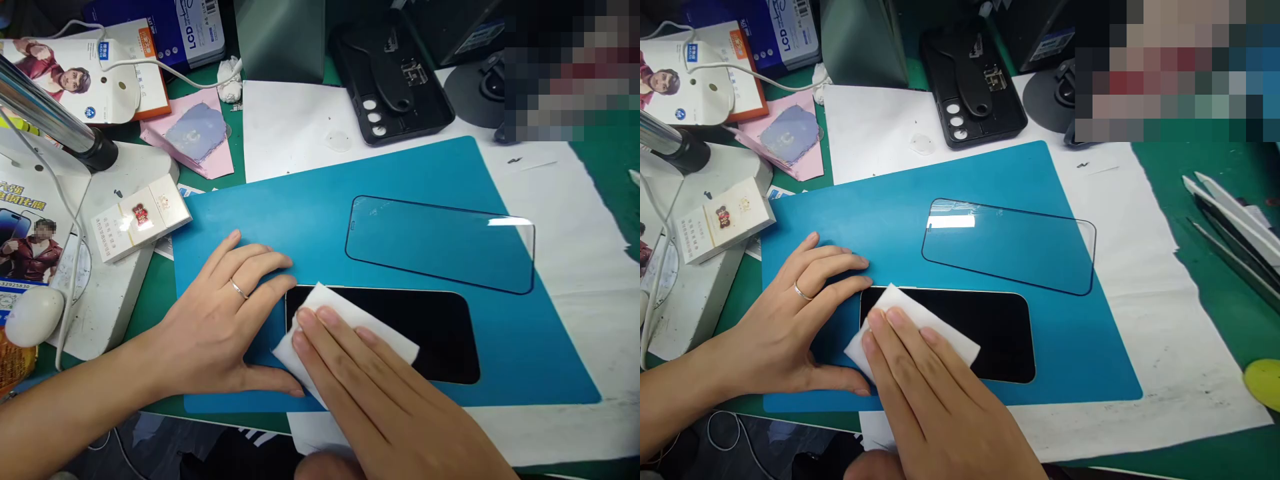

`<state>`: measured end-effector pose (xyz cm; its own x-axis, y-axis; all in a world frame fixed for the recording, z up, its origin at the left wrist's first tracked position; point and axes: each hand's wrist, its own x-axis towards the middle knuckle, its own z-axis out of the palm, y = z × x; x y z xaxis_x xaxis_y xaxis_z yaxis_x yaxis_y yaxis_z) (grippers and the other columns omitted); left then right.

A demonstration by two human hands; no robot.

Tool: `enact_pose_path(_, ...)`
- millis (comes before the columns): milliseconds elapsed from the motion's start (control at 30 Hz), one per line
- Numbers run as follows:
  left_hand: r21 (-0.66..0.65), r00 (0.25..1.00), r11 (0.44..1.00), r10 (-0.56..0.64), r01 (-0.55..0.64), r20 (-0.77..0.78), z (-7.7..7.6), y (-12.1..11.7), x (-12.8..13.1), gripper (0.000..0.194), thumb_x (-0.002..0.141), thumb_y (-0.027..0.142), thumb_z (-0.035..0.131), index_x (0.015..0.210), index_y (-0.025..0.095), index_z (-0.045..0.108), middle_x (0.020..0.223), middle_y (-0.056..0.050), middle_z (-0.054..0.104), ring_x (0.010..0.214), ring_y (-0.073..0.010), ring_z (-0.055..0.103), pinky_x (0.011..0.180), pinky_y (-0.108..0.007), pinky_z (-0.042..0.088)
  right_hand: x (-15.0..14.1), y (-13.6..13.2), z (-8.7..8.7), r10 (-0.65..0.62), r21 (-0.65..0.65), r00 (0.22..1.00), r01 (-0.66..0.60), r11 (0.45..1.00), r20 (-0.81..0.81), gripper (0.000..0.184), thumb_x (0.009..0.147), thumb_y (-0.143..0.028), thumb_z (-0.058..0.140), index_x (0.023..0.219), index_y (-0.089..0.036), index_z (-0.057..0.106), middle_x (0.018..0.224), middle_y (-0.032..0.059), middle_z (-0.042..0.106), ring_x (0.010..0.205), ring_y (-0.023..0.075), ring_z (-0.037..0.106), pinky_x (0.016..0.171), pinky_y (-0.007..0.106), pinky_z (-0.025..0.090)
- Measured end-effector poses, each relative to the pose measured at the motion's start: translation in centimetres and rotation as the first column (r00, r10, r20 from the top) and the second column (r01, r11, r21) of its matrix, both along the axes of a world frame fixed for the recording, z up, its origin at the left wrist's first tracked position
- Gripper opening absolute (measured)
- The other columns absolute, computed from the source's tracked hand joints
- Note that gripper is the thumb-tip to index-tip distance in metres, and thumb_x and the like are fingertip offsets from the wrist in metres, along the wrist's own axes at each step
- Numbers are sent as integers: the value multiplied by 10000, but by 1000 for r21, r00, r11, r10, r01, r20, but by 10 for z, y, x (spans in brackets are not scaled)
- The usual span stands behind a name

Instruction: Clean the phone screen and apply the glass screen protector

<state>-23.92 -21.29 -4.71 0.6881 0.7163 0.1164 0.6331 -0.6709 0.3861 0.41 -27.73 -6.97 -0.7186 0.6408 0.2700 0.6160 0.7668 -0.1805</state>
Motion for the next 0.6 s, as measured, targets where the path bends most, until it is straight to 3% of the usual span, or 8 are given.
enact_pose_path(133, 25, 1000, 999, -27, 27, -2, 1, -1, -2, 848, 871, 807, 637, 1406, 158, 524, 1379, -175, 655, 1319, -333, 597, 1288, -620, 327, 23, -14, -6, -33, 1, 999, 33, 999, 0, 710, 1068, -591, 419, 1504, -48, 554, 1517, 171, 606, 1457, 295, 546, 1175, 398, 454)
enact_pose_path(267, 27, 1000, 999, -27, 27, -13, 1, 0, -3, 909, 842, 819, 659, 1420, 132, 515, 1381, -199, 642, 1303, -350, 595, 1284, -618, 317, 45, -19, -4, -115, -75, 993, 113, 991, -22, 725, 1074, -464, 487, 1628, -18, 347, 1644, 176, 449, 1597, 273, 330, 1278, 418, 311)
enact_pose_path(367, 28, 999, 999, -28, 28, -25, 0, 1, -4, 880, 855, 772, 693, 1441, 142, 505, 1395, -200, 631, 1299, -359, 597, 1258, -612, 351, 56, -21, -2, -192, -114, 981, 189, 975, -13, 727, 1074, -424, 499, 1656, -42, 289, 1705, 145, 345, 1626, 244, 255, 1298, 406, 264)
enact_pose_path(500, 28, 998, 999, -32, 34, -55, 0, 2, -4, 842, 881, 691, 727, 1467, 141, 476, 1424, -202, 605, 1330, -358, 577, 1247, -598, 356, 59, -23, -3, -256, -94, 967, 255, 962, 0, 720, 1091, -445, 440, 1662, -41, 273, 1704, 136, 343, 1613, 257, 292, 1251, 407, 344)
enact_pose_path(600, 36, 997, 999, -34, 36, -68, 1, 2, -3, 804, 907, 649, 723, 1461, 121, 479, 1424, -209, 596, 1330, -341, 570, 1252, -572, 347, 54, -22, -5, -287, -24, 957, 287, 958, 33, 783, 1085, -533, 402, 1643, 6, 299, 1638, 191, 439, 1535, 330, 440, 1132, 441, 477)
